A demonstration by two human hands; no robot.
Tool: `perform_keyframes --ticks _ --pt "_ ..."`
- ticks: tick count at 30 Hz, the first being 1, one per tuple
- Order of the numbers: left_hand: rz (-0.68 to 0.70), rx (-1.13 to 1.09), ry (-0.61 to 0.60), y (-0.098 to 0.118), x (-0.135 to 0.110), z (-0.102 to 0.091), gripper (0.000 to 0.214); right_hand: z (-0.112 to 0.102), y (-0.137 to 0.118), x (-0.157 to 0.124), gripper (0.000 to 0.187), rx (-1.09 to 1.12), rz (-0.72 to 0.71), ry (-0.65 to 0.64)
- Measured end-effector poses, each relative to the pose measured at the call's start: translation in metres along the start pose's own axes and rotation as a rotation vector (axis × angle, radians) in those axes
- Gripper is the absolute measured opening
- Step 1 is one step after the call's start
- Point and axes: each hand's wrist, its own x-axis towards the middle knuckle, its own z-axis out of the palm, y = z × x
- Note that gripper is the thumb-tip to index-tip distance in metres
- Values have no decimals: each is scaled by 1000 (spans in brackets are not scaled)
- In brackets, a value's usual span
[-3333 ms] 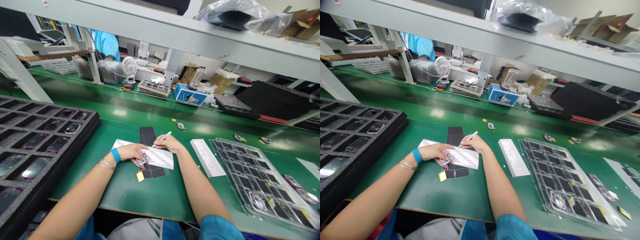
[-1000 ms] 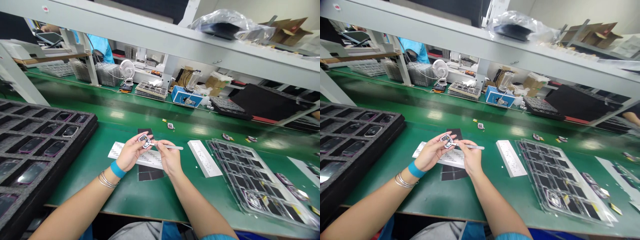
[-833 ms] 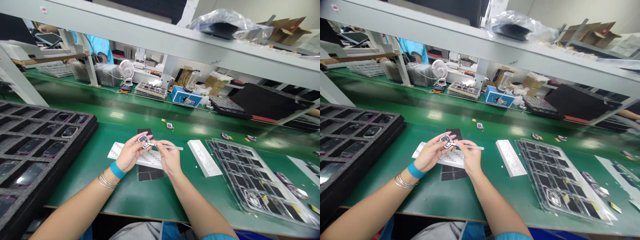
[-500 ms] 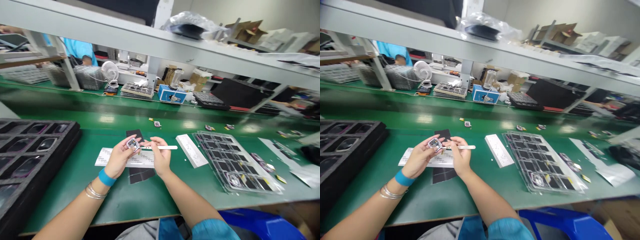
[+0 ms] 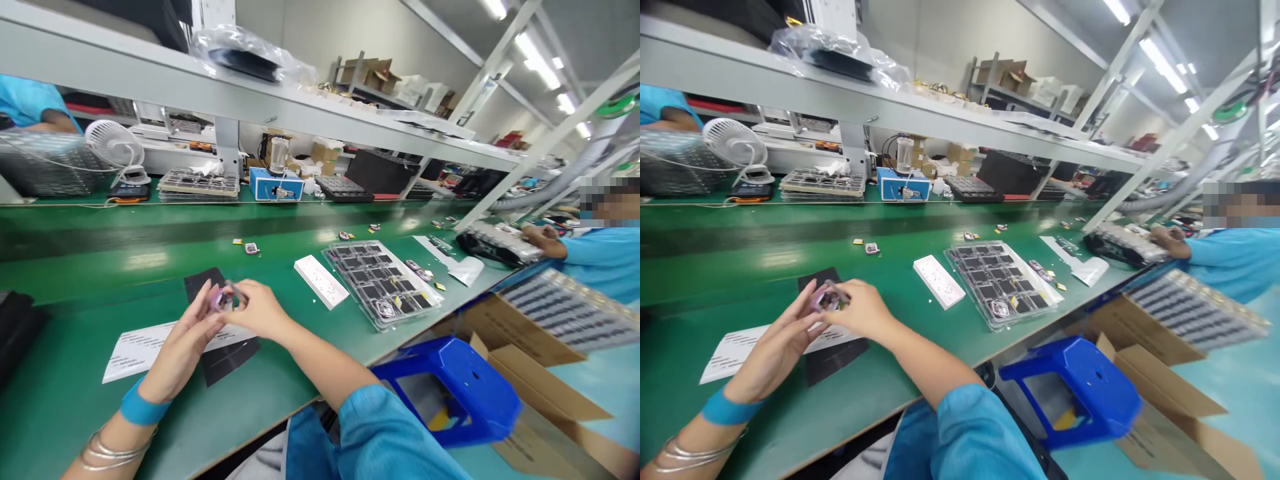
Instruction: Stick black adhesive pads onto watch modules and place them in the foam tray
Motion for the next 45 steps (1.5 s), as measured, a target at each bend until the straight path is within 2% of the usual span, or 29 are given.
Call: perform_keyframes --ticks 2,4,8,9,11,14,16,20,22,24,26,28,30,32,35,38,41,45 --pt "55 106 44 -2 1 -2 65 -34 12 -1 38 19 71 96" --pt "96 226 121 -6 4 -6 66 -81 28 -6 39 -37 157 228" --pt "120 329 225 -11 9 -11 66 -187 67 -36 38 -441 238 584" --pt "131 339 232 -12 9 -11 66 -209 76 -47 38 -590 258 623" --pt "159 364 239 -13 7 -10 66 -241 93 -69 40 -830 385 556" --pt "179 412 242 -13 6 -10 66 -257 112 -94 42 -888 591 257" --pt "179 438 247 -14 7 -11 66 -254 118 -103 42 -838 630 122" --pt "189 459 286 -20 14 -15 64 -254 118 -105 40 -780 642 -38" --pt "197 460 308 -24 17 -18 63 -260 115 -97 37 -796 669 -113" --pt "212 475 318 -27 20 -20 62 -262 111 -80 34 -856 698 -122" --pt "240 519 314 -30 22 -22 61 -253 107 -51 33 -887 658 -62" --pt "284 615 297 -31 23 -23 58 -226 99 -12 32 -800 535 -37" --pt "329 791 254 -30 22 -24 56 -185 89 31 30 -619 421 -94" --pt "333 1025 199 -28 21 -23 58 -135 80 74 28 -469 424 -169" --pt "238 1326 112 -25 18 -24 67 -64 75 125 33 -471 446 -182" --pt "133 1475 25 -25 16 -26 72 -13 78 152 54 -555 480 -120" --pt "62 1497 -20 -29 15 -28 72 13 81 160 51 -603 488 -69" --pt "93 1357 11 -29 17 -28 75 16 75 157 35 -582 396 -110"
